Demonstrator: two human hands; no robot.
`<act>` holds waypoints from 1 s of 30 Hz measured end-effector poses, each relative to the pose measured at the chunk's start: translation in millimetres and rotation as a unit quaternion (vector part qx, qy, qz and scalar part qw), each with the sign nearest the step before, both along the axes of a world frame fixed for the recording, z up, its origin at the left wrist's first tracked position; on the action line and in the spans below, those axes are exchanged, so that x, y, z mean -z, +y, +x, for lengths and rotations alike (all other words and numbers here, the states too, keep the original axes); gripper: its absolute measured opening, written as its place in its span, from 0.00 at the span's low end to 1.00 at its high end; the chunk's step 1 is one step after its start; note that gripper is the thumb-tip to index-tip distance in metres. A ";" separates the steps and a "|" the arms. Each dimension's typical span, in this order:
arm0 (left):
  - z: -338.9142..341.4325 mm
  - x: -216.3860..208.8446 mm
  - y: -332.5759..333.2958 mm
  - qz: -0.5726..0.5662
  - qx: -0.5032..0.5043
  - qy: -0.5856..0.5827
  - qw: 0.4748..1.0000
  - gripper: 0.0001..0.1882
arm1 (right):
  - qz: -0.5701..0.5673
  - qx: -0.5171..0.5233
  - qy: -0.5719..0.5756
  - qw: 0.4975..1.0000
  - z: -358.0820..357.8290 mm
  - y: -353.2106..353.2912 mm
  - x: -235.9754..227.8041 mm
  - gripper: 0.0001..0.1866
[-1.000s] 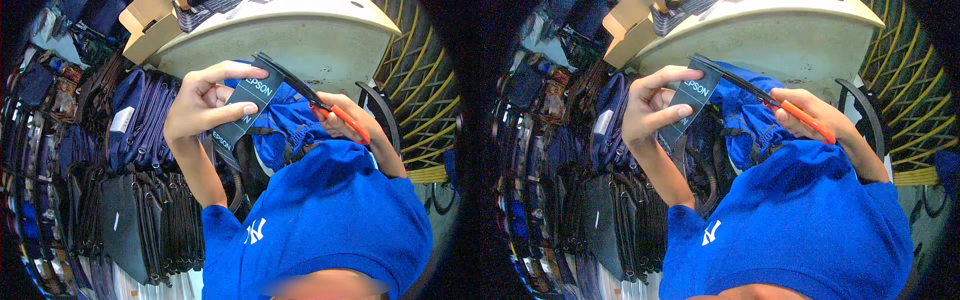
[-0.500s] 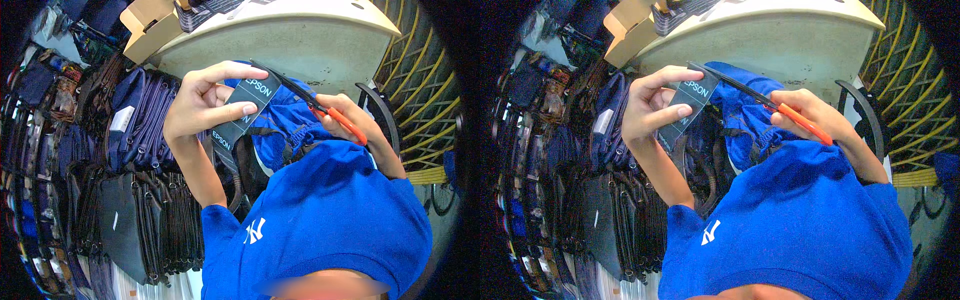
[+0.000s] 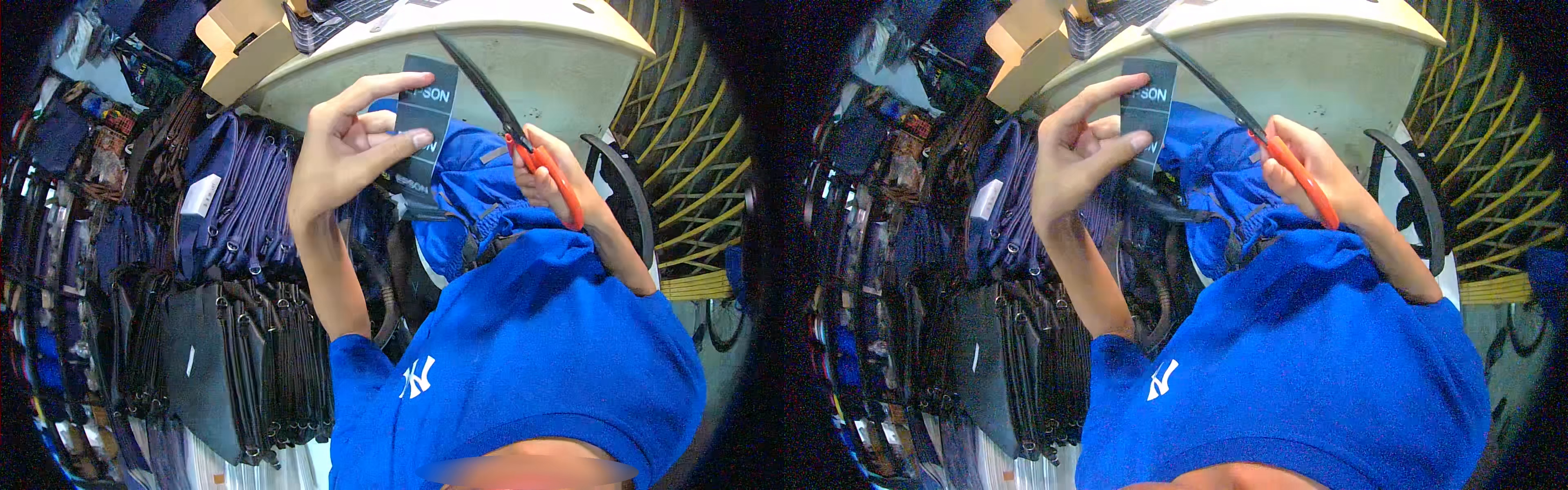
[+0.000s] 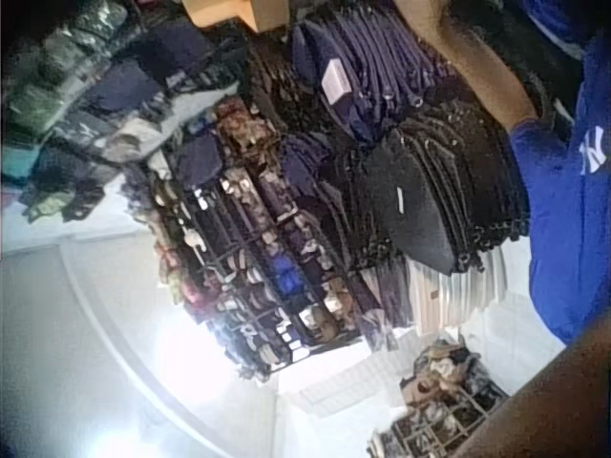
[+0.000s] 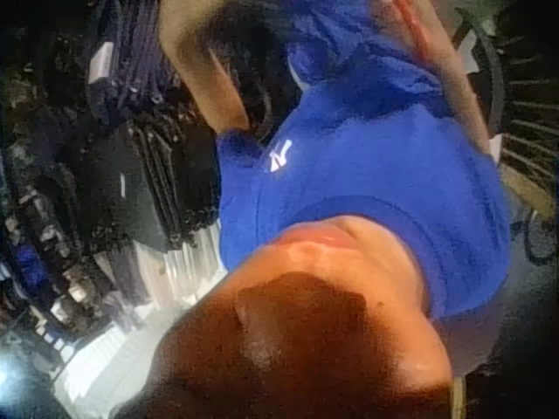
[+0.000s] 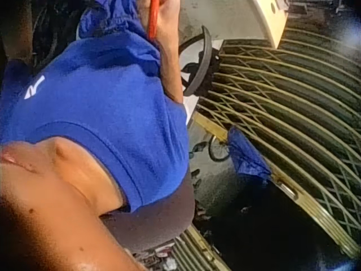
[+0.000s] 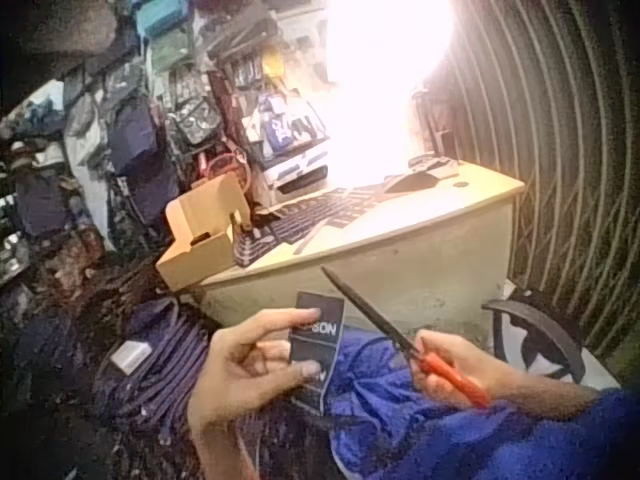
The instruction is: Using scissors to cut brand labels or tags from a larger sheet.
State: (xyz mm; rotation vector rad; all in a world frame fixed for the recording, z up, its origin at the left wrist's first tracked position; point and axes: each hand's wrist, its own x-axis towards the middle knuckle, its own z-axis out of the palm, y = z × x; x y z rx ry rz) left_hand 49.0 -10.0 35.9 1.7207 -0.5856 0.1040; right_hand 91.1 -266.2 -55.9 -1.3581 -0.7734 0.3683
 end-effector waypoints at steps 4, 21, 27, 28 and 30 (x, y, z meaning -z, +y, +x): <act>2.5 2.0 -2.0 -0.028 -0.032 -0.045 0.998 0.22 | -0.011 -0.014 -0.039 0.999 3.5 -5.8 -1.8 0.19; 0.4 2.9 1.1 0.018 -0.034 -0.025 0.999 0.28 | -0.220 -0.093 -0.168 0.956 14.1 -36.6 -24.7 0.36; -1.8 0.5 -5.0 0.066 0.016 0.013 0.998 0.32 | -0.267 -0.109 -0.171 0.942 13.3 -38.8 -28.4 0.40; -0.8 0.6 -3.7 0.073 0.029 0.017 0.997 0.32 | -0.267 -0.109 -0.171 0.942 13.3 -38.6 -28.1 0.40; -1.1 0.9 -2.8 0.082 0.035 0.008 0.996 0.32 | -0.256 -0.113 -0.156 0.947 13.4 -38.5 -27.0 0.39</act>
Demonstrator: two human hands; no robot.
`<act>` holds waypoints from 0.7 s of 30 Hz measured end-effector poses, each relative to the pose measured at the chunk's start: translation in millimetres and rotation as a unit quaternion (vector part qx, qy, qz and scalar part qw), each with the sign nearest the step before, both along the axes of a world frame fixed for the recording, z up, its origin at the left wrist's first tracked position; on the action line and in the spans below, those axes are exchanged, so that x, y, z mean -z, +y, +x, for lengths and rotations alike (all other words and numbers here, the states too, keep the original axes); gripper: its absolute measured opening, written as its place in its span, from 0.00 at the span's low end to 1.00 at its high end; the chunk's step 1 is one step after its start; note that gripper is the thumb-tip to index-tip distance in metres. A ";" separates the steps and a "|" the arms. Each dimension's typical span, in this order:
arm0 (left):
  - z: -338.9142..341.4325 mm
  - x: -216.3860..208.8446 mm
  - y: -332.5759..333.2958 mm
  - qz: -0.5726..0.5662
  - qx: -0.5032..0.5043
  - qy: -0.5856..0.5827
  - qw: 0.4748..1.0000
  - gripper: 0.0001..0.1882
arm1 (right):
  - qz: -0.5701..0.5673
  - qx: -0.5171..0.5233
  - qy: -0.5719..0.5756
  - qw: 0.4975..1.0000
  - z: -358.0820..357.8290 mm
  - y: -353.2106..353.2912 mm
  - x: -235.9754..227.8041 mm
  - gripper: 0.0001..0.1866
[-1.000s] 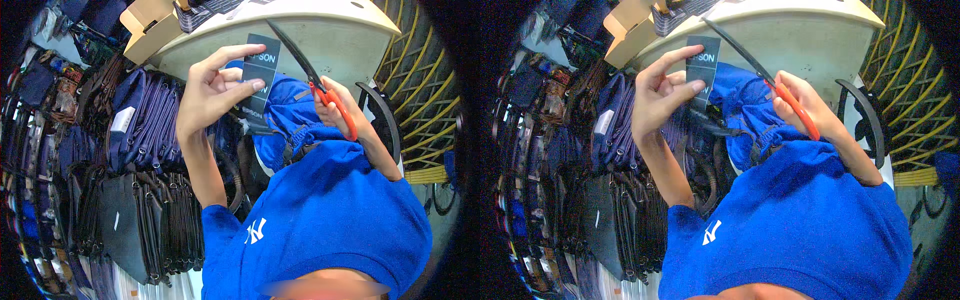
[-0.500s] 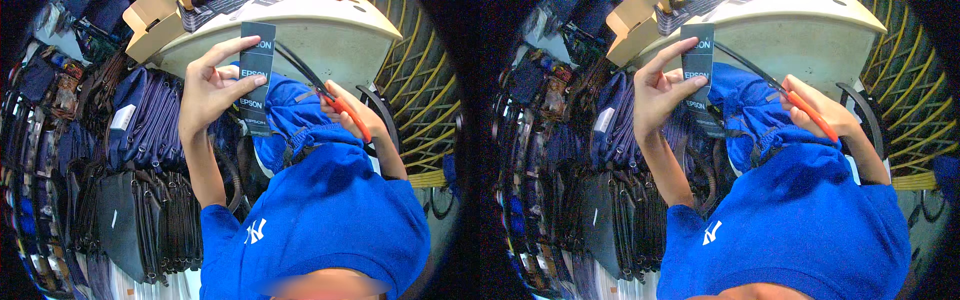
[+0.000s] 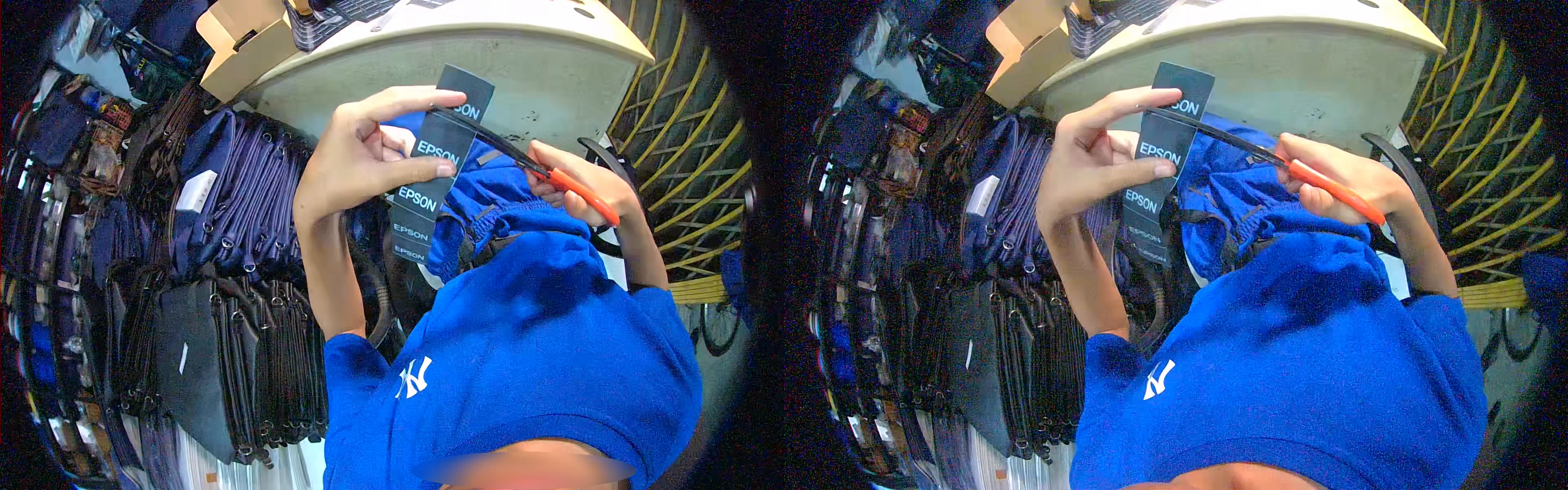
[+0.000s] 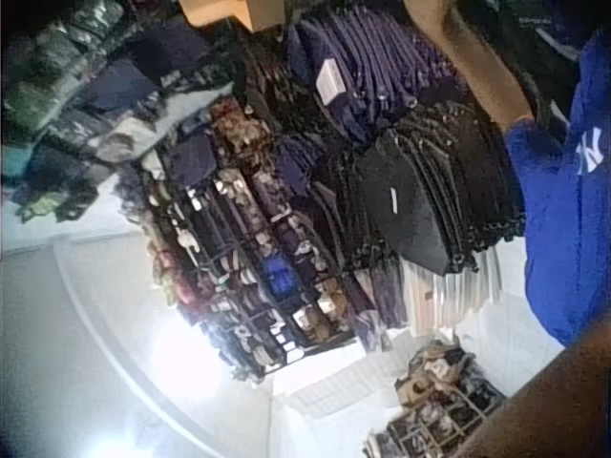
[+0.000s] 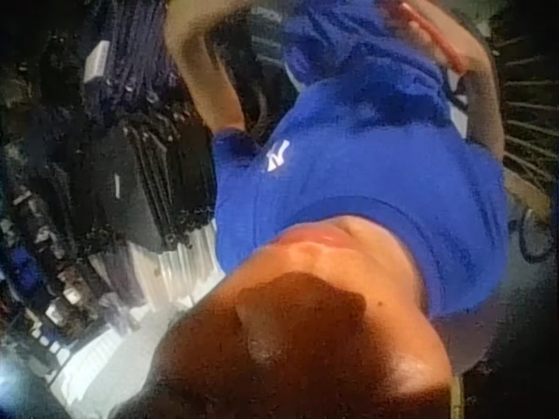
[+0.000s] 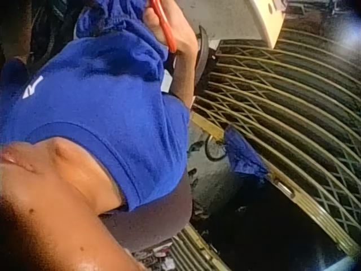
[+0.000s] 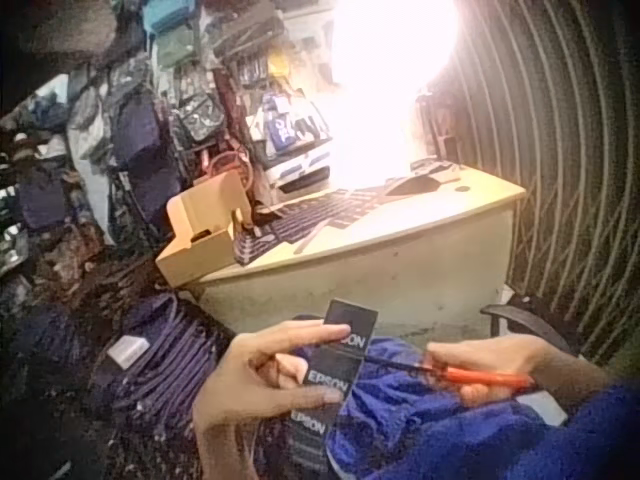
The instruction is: Using scissors to cut brand labels or tags from a larger sheet.
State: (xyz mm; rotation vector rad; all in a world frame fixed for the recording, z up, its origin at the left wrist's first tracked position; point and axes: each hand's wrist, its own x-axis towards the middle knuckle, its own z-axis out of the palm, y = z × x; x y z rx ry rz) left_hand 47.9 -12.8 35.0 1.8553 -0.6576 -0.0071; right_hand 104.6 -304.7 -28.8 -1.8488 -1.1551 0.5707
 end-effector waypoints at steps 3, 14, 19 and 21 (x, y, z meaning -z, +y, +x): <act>0.8 1.6 -0.5 0.005 0.010 -0.008 1.000 0.32 | -0.013 -0.013 -0.003 1.000 1.3 -0.5 0.3 0.38; 1.1 1.5 -3.5 0.010 0.018 0.008 1.000 0.32 | 0.002 -0.005 -0.003 1.000 -4.1 2.5 -2.0 0.42; -0.5 1.7 -2.8 0.006 0.022 0.009 1.000 0.32 | 0.001 -0.012 -0.024 1.000 -2.7 1.0 -1.4 0.43; 0.3 2.1 -3.2 0.008 0.022 0.018 1.000 0.32 | 0.001 -0.007 -0.019 1.000 -2.6 0.8 0.2 0.43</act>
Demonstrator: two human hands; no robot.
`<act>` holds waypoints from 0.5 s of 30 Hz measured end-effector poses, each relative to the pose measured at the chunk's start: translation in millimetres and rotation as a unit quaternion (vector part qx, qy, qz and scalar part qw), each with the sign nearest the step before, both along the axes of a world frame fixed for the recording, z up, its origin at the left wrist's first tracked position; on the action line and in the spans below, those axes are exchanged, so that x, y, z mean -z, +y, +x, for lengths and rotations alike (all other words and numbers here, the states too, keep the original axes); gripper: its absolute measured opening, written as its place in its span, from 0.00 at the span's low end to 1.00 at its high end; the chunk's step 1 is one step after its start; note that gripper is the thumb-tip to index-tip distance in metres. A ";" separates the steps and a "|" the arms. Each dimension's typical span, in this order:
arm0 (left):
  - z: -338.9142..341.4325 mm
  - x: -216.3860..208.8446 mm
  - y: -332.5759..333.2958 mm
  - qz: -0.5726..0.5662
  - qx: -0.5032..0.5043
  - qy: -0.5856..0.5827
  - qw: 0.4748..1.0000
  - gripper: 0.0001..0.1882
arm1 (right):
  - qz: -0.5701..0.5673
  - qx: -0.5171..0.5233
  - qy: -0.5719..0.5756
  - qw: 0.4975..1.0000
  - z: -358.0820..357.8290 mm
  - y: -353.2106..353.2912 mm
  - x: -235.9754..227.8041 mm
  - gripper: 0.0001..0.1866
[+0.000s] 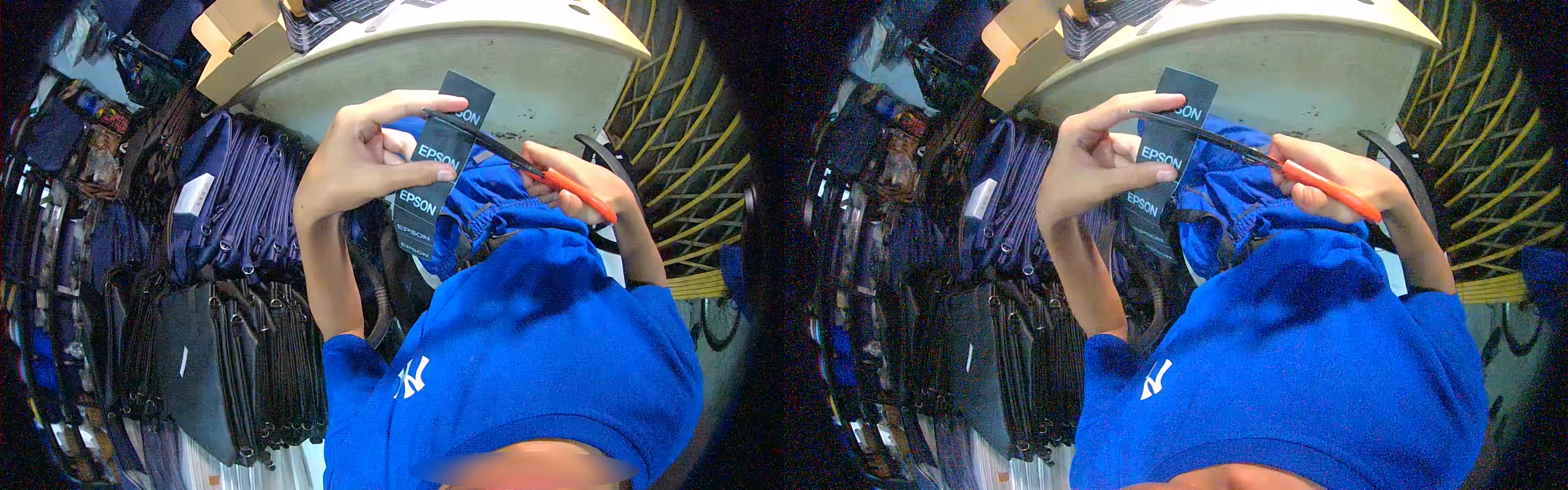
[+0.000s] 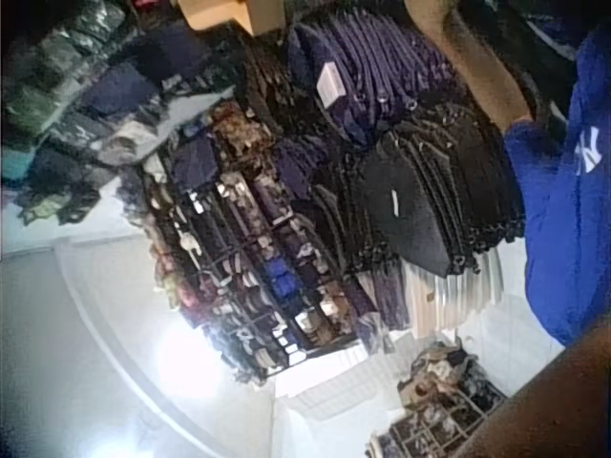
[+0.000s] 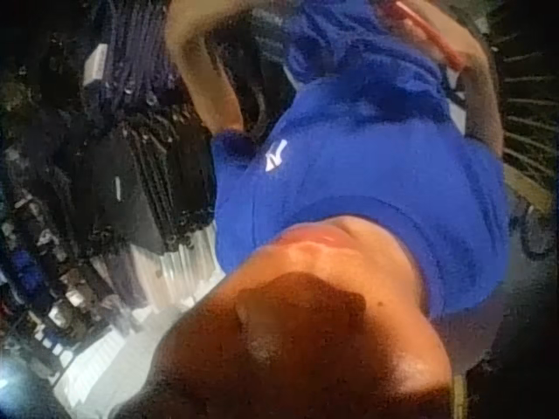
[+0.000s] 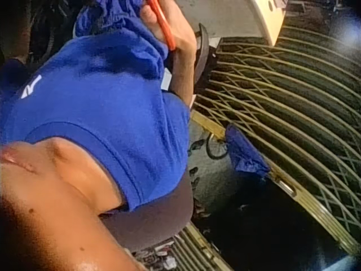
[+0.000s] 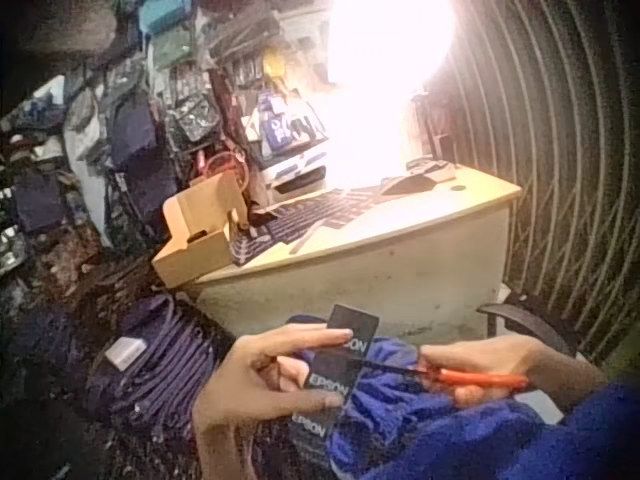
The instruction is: Using scissors to cut brand labels or tags from a larger sheet.
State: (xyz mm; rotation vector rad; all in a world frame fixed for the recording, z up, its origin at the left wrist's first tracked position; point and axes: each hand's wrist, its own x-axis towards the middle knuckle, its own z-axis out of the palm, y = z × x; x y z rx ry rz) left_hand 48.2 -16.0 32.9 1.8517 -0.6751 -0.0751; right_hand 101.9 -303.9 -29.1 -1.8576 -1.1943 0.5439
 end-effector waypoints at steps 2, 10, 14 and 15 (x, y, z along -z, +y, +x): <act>0.6 0.2 -1.0 -0.016 0.009 0.004 1.000 0.32 | 0.002 0.002 0.001 1.000 -0.2 0.1 -0.3 0.43; -0.8 -0.1 -1.0 -0.011 0.011 0.008 1.000 0.31 | 0.016 -0.010 0.019 1.000 -1.3 0.9 0.5 0.39; -1.2 2.5 -1.6 -0.024 0.017 0.007 1.000 0.32 | 0.028 -0.009 0.031 0.999 -0.6 0.3 5.2 0.38; -1.9 1.7 -2.0 -0.024 0.017 0.008 1.000 0.32 | 0.030 -0.004 0.035 0.999 -0.5 0.0 6.6 0.38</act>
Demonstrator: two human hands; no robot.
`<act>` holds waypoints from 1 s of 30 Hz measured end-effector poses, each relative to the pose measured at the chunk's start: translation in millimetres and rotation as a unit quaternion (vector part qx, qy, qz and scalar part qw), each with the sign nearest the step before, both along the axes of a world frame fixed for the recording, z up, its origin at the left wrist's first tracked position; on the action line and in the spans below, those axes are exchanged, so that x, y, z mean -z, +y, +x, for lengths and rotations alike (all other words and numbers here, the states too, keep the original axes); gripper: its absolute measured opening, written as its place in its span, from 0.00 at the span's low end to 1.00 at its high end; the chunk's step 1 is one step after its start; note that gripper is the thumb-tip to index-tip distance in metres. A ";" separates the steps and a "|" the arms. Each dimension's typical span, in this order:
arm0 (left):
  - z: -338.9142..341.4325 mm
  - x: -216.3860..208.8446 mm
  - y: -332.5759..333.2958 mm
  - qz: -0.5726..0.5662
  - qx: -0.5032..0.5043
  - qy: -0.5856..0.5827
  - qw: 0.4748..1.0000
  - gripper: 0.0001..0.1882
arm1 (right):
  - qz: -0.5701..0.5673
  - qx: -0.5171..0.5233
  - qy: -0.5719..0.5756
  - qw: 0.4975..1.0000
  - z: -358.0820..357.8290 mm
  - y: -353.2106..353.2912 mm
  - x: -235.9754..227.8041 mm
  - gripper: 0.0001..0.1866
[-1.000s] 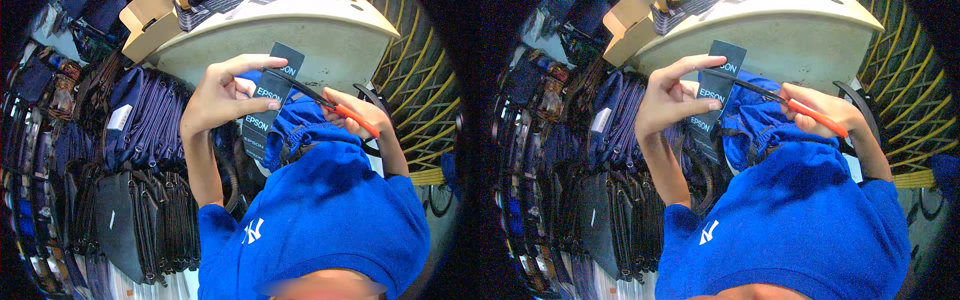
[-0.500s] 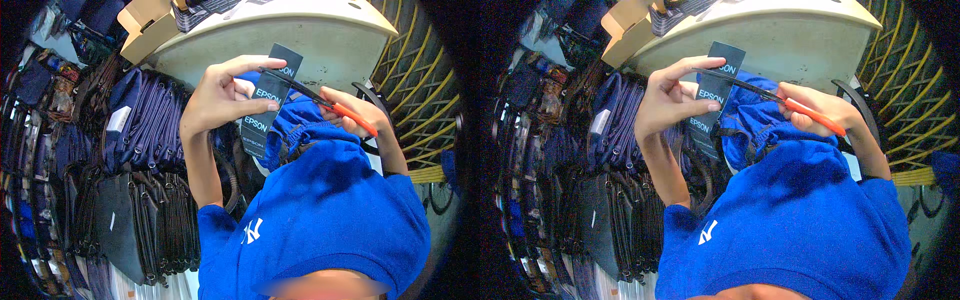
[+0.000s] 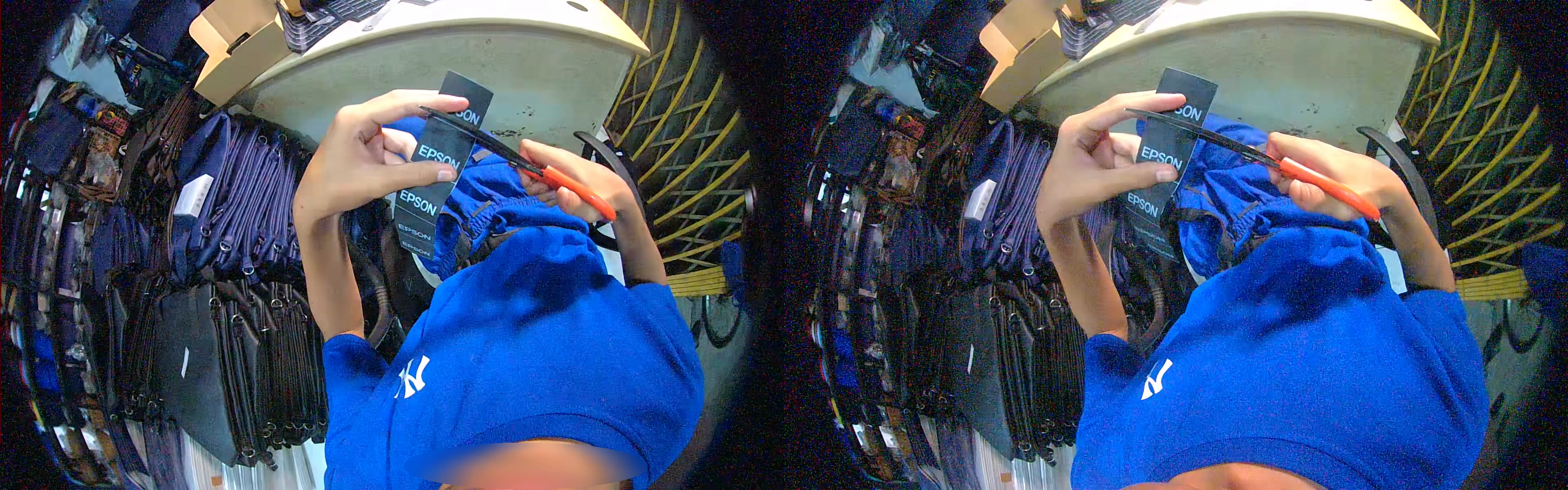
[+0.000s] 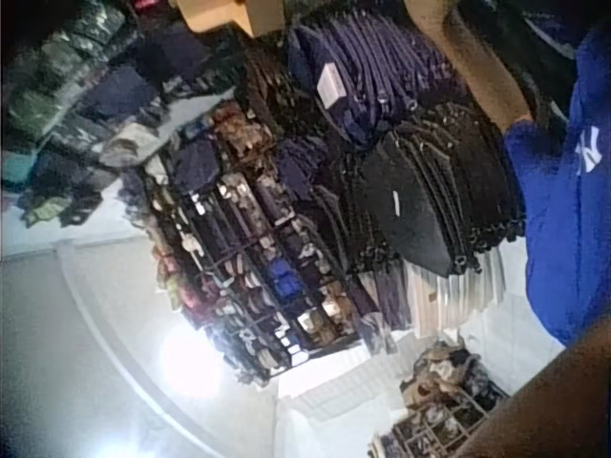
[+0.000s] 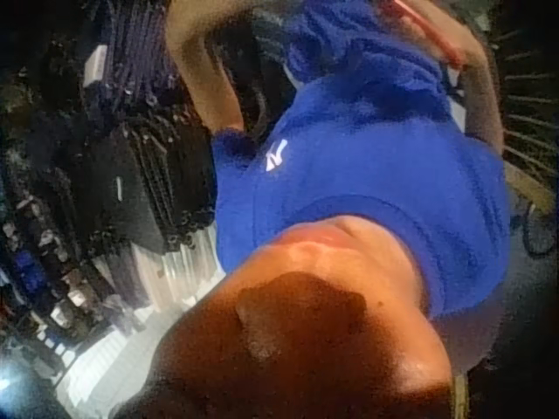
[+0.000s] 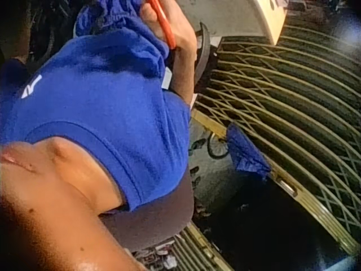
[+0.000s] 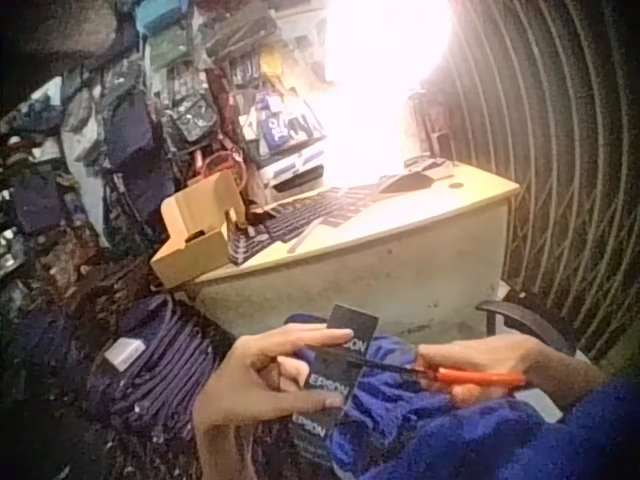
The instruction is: Using scissors to cut brand labels or tags from a larger sheet.
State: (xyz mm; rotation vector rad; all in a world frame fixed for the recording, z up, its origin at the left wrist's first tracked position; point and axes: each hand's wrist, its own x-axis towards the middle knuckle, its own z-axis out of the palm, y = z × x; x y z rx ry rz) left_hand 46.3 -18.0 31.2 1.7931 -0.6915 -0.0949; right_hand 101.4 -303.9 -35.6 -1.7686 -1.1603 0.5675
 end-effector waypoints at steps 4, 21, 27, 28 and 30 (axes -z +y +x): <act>0.4 -2.0 -2.3 0.007 -0.001 0.016 1.000 0.32 | -0.004 0.003 0.024 1.000 0.6 -1.6 2.2 0.39; 0.9 -1.7 0.3 0.025 -0.009 0.031 0.999 0.32 | 0.019 0.006 0.053 0.998 -3.4 6.7 -3.0 0.32; 1.5 2.8 2.1 0.005 -0.004 -0.014 1.000 0.32 | 0.008 0.014 0.011 1.000 -9.3 10.0 -11.6 0.23; 1.5 1.9 1.9 0.011 -0.011 0.005 1.000 0.32 | 0.008 0.015 0.012 1.000 -9.4 9.6 -11.6 0.23; 1.4 0.2 0.9 0.018 -0.018 0.024 0.999 0.32 | -0.003 0.029 0.006 1.000 -9.6 9.0 -11.4 0.22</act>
